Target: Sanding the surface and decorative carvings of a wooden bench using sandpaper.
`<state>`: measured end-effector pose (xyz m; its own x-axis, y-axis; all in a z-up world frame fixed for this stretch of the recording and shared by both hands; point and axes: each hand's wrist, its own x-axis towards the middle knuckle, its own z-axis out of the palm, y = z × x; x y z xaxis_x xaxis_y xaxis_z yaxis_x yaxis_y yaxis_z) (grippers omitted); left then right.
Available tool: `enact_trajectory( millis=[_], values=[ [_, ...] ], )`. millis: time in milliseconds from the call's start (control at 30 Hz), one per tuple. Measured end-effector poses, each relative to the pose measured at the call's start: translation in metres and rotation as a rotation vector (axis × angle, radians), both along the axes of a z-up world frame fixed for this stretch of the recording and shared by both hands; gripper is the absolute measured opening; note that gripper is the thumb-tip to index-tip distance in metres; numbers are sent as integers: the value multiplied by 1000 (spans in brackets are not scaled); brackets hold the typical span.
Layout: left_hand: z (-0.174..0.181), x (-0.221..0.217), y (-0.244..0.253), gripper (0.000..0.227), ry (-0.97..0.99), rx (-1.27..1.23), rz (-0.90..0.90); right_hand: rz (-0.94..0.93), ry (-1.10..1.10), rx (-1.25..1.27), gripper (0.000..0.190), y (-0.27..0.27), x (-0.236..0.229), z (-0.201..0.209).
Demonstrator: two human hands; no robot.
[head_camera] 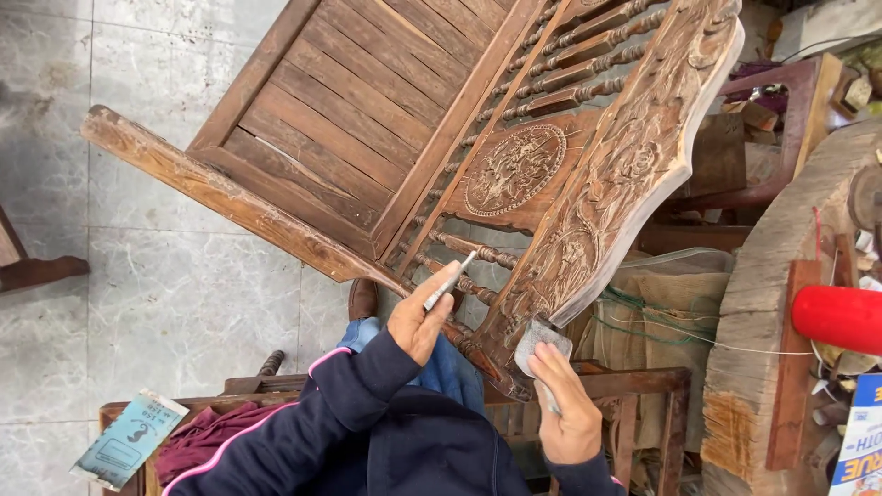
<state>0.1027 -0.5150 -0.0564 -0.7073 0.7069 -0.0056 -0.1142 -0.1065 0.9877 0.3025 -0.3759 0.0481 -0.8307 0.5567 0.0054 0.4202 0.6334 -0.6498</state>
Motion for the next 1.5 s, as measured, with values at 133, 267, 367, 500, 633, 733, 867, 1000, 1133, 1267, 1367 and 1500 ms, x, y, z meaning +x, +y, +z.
enact_trajectory(
  millis=[133, 267, 367, 500, 633, 733, 867, 1000, 1133, 1267, 1367, 1500],
  values=[
    [-9, 2, 3, 48, -260, -241, -58, 32, -35, 23, 39, -12, -30, 12],
    [-33, 25, -5, 46, 244, -99, -143, 80, -56, 55, 44, -16, -15, 13],
    [-49, 45, -16, 57, 405, -24, -327, -411, -76, -186, 27, -4, 60, -23],
    [-64, 51, -5, 59, 399, -10, -506, -812, 89, -306, 25, 2, 109, -52],
    [-38, 58, 1, 52, 429, 75, -563, -699, 192, -298, 24, -3, 62, -23],
    [-72, 56, -6, 61, 423, 12, -573, -616, 200, -235, 25, -9, 46, -15],
    [-70, 50, -2, 61, 402, 74, -514, -680, 245, -281, 25, -3, 58, -27],
    [-37, 47, -1, 61, 402, 172, -534, -678, 169, -273, 24, -14, 32, -13],
    [-89, 36, -1, 54, 287, 126, -511, -595, 211, -235, 23, -8, 45, -34],
    [-36, 54, 1, 59, 392, 70, -551, -645, 147, -250, 24, -13, 37, -22],
    [-62, 52, 0, 62, 390, 93, -561, -665, 74, -230, 24, -16, 37, -26],
    [-90, 61, -1, 56, 377, -53, -628, -652, 22, -209, 26, -19, 39, -25]
  ],
)
